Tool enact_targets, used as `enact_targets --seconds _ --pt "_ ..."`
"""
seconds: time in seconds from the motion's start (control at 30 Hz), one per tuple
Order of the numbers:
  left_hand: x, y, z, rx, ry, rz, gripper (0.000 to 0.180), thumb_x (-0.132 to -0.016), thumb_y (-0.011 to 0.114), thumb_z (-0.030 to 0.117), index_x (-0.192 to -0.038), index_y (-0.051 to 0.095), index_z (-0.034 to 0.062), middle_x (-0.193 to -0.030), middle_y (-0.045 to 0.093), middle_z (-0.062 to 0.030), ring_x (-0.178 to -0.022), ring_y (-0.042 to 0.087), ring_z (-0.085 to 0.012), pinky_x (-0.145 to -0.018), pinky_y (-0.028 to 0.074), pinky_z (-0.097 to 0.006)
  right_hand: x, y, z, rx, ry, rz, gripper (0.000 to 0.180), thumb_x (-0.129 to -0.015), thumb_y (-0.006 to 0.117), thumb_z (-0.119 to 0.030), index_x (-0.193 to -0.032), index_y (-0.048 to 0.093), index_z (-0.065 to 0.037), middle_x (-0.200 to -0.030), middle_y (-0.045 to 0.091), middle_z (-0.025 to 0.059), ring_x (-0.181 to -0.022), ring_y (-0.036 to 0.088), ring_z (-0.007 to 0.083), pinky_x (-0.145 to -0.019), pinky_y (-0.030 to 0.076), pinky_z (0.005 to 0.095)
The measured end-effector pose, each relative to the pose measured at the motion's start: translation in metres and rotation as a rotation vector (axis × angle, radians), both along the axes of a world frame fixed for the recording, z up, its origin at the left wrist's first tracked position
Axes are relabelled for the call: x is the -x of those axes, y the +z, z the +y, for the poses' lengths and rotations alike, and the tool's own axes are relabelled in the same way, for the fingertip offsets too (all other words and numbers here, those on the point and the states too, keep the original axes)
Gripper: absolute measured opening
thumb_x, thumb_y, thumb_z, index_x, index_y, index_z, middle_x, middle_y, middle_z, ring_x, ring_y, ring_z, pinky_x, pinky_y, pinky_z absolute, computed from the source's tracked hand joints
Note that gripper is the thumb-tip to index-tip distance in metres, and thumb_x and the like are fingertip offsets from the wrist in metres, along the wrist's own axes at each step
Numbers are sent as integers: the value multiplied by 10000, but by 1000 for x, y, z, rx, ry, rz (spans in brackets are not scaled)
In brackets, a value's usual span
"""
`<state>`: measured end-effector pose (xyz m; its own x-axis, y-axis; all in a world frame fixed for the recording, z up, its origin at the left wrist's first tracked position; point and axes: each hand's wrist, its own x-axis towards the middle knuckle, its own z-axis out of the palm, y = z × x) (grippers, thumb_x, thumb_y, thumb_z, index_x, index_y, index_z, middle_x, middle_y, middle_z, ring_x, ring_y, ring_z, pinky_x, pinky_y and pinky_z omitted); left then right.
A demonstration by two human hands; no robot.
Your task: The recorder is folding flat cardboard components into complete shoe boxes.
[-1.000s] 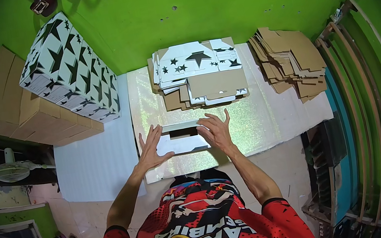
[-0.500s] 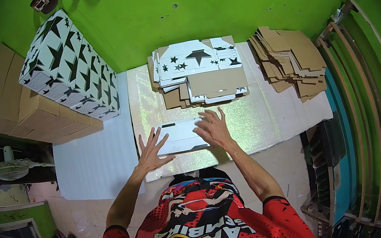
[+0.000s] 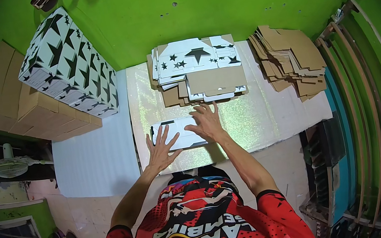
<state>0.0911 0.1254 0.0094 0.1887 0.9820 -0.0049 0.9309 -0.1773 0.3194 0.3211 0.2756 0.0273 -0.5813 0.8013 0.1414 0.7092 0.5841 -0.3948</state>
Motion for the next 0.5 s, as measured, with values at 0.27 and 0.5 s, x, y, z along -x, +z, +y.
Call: enact_targets --seconds 0.27,0.5 --pt "-11 -5 3 -75 -15 28 722 -941 687 552 -1592 486 315 -1769 144 -145 -1638 62 -366 -1188 3 -798 14 -5 0 -33 34 2 500 -818 784 -562 -1148 780 -187 -1380 661 79 -1411 490 317 -1234 164 673" --pt "-24 -10 4 -5 39 0 740 -895 736 541 -1558 541 275 -1776 103 -151 -1642 17 -366 -1183 -44 -797 20 -1 -3 -92 20 -17 454 -795 825 -497 -1122 779 -185 -1363 645 74 -1416 478 316 -1236 189 656"
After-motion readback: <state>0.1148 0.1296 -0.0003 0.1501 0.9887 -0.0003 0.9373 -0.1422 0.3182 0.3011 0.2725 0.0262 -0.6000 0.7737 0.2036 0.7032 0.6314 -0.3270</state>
